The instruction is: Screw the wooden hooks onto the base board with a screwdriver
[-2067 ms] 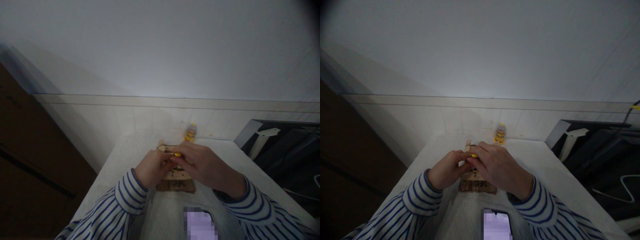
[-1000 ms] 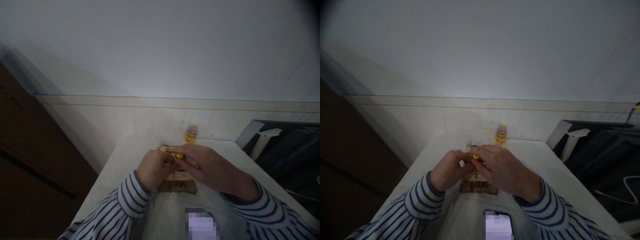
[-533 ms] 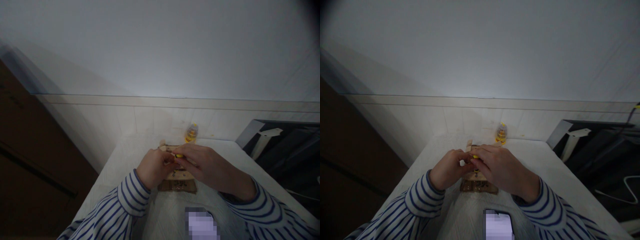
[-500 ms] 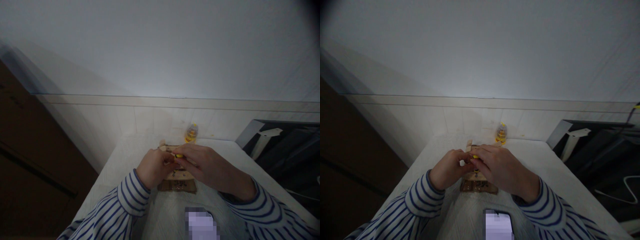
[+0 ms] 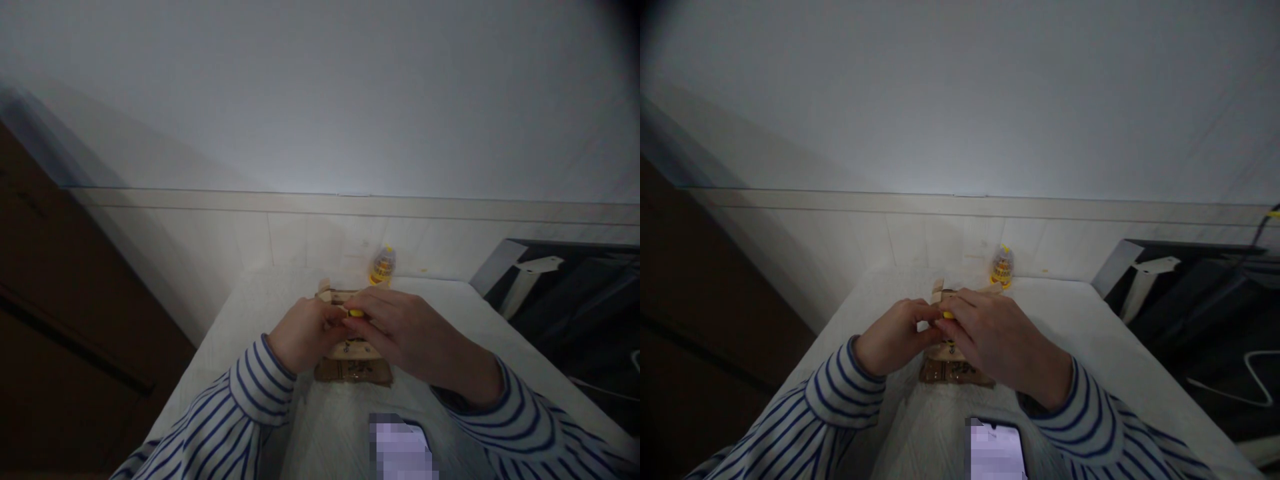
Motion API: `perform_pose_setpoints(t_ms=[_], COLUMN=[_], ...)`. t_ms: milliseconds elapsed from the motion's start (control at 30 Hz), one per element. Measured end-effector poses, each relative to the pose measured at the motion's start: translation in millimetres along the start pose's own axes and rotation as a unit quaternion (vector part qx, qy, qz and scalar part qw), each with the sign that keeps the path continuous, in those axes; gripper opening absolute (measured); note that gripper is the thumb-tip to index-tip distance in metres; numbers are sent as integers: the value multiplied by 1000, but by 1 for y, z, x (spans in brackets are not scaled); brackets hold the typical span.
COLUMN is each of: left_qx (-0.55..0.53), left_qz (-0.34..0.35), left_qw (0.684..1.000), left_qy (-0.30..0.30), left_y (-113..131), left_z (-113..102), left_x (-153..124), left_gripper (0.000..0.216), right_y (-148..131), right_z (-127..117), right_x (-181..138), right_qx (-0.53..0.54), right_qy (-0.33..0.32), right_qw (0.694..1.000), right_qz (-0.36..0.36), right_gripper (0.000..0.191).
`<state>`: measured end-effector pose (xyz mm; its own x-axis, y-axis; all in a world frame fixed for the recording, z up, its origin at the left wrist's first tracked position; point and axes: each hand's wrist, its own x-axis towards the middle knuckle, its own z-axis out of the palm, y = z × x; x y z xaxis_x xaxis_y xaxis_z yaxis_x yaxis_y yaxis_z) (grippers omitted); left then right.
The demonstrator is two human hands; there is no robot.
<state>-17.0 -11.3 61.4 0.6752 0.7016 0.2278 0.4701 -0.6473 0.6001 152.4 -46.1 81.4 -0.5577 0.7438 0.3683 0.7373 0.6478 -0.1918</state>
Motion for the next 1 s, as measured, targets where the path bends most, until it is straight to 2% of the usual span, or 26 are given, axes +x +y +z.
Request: perform_pose_setpoints(t_ms=[500,1000], left_qx=[66,70], left_qz=[-59,-54], left_qw=[996,995], left_qy=[28,39], left_y=[4,5], left_z=[-3,2], left_x=[-1,-2], left_gripper=[23,23], right_y=[-1,1], right_z=[0,-2], right_x=[3,0], right_qx=[-7,49], right_qy=[1,14], right_qw=[1000,998], right_qz=[0,-22], right_gripper=[22,27])
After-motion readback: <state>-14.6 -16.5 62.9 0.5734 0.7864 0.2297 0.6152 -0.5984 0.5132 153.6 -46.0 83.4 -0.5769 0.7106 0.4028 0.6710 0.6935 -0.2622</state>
